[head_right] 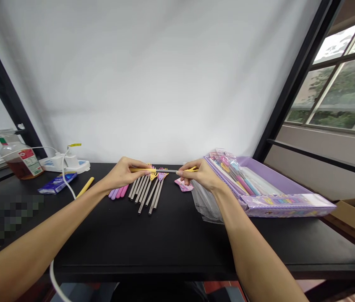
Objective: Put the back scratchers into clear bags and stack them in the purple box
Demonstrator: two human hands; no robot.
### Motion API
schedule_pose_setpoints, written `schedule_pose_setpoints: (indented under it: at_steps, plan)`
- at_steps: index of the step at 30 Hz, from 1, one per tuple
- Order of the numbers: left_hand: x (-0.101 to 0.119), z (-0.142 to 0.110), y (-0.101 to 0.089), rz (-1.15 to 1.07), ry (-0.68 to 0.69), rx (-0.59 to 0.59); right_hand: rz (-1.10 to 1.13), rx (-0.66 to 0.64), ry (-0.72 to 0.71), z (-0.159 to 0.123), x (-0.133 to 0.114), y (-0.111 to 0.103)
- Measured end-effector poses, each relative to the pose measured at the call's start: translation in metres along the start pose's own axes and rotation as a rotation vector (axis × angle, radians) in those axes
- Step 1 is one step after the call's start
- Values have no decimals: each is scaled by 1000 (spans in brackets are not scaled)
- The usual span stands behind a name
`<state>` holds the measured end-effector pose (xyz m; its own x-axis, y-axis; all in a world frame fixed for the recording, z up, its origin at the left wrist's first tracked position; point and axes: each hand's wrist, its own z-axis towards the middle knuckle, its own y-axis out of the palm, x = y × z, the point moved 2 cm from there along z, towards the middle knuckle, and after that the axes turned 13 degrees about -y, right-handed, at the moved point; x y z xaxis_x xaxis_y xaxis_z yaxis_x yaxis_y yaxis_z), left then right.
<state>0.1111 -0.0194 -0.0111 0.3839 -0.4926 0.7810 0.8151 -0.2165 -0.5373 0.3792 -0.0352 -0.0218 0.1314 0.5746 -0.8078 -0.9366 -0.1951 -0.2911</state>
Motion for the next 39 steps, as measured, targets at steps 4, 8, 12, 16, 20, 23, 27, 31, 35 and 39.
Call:
schedule_pose_setpoints:
  at_steps: [4,8,12,16,20,23,27,31,35,39]
  plan:
    - [-2,1,2,11,-11,-13,-26,-2,-29,0,-5,7]
    - [-3,3,4,-21,-51,-63,-65,-18,-64,0,-10,16]
    - [-1,3,6,-32,-75,-94,-83,-28,-85,1,-9,20]
    - [-1,2,12,-45,-74,-103,-86,-26,-90,2,-8,21]
    - [-1,2,11,99,-11,-51,-82,-48,-60,3,-11,21]
    - [-1,1,5,374,143,9,-83,-48,-41,4,-13,23]
    - [-2,0,7,756,329,81,-78,-70,-23,5,-10,27]
    - [-2,-1,17,860,375,112,-80,-8,-45,8,-8,30]
    - [-2,0,18,868,393,140,-77,-21,-8,7,-11,31]
    - [-2,0,17,861,378,144,-61,41,-8,8,-12,30]
